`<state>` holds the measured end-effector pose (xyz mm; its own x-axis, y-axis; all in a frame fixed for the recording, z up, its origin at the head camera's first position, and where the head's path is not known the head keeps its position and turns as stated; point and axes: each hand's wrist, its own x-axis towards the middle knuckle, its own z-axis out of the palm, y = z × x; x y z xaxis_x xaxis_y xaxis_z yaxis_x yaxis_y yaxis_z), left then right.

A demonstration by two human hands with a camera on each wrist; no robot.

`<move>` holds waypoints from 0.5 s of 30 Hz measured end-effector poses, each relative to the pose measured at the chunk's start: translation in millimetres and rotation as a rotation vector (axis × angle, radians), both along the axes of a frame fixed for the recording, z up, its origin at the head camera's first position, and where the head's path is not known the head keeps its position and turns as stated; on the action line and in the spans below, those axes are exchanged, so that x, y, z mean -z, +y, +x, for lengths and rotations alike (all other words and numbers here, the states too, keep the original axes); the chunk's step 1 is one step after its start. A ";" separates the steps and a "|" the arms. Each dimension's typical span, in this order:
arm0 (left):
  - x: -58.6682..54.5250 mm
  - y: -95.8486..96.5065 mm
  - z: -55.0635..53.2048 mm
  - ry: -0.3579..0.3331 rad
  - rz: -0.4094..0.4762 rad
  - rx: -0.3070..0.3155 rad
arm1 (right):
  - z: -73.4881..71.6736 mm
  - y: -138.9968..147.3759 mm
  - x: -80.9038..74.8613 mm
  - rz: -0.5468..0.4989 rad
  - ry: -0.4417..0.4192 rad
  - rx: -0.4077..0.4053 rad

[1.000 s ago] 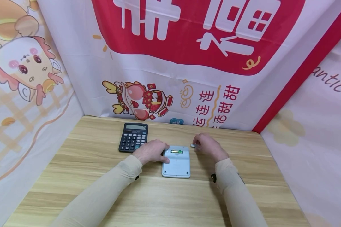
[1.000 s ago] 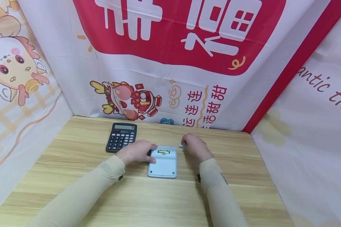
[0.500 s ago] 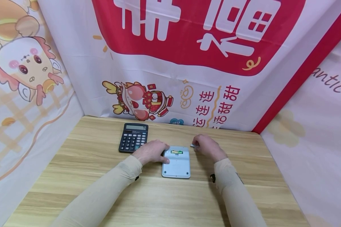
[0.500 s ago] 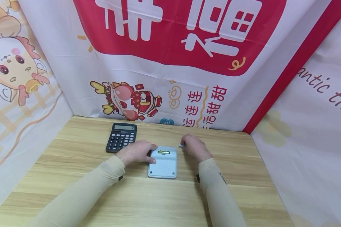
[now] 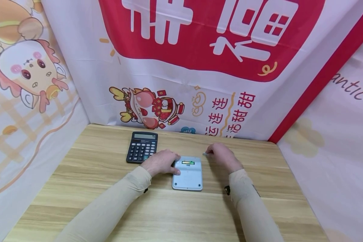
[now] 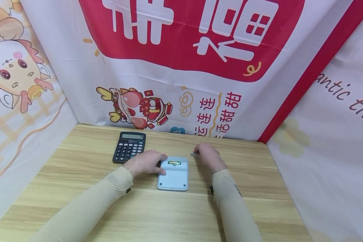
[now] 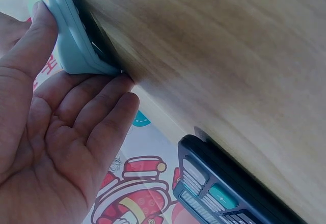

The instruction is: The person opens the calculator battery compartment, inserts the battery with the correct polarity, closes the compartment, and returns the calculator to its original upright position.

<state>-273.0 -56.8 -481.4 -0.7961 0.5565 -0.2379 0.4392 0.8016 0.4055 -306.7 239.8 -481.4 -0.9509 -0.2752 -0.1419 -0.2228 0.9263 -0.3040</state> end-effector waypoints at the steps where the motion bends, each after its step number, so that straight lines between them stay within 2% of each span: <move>1: 0.0 0.0 0.1 -0.001 0.001 -0.001 | 0.0 0.1 -0.1 0.001 0.001 0.002; 15: 1.4 -0.8 -0.4 -0.011 0.000 -0.005 | -2.1 1.2 1.7 0.009 0.013 0.014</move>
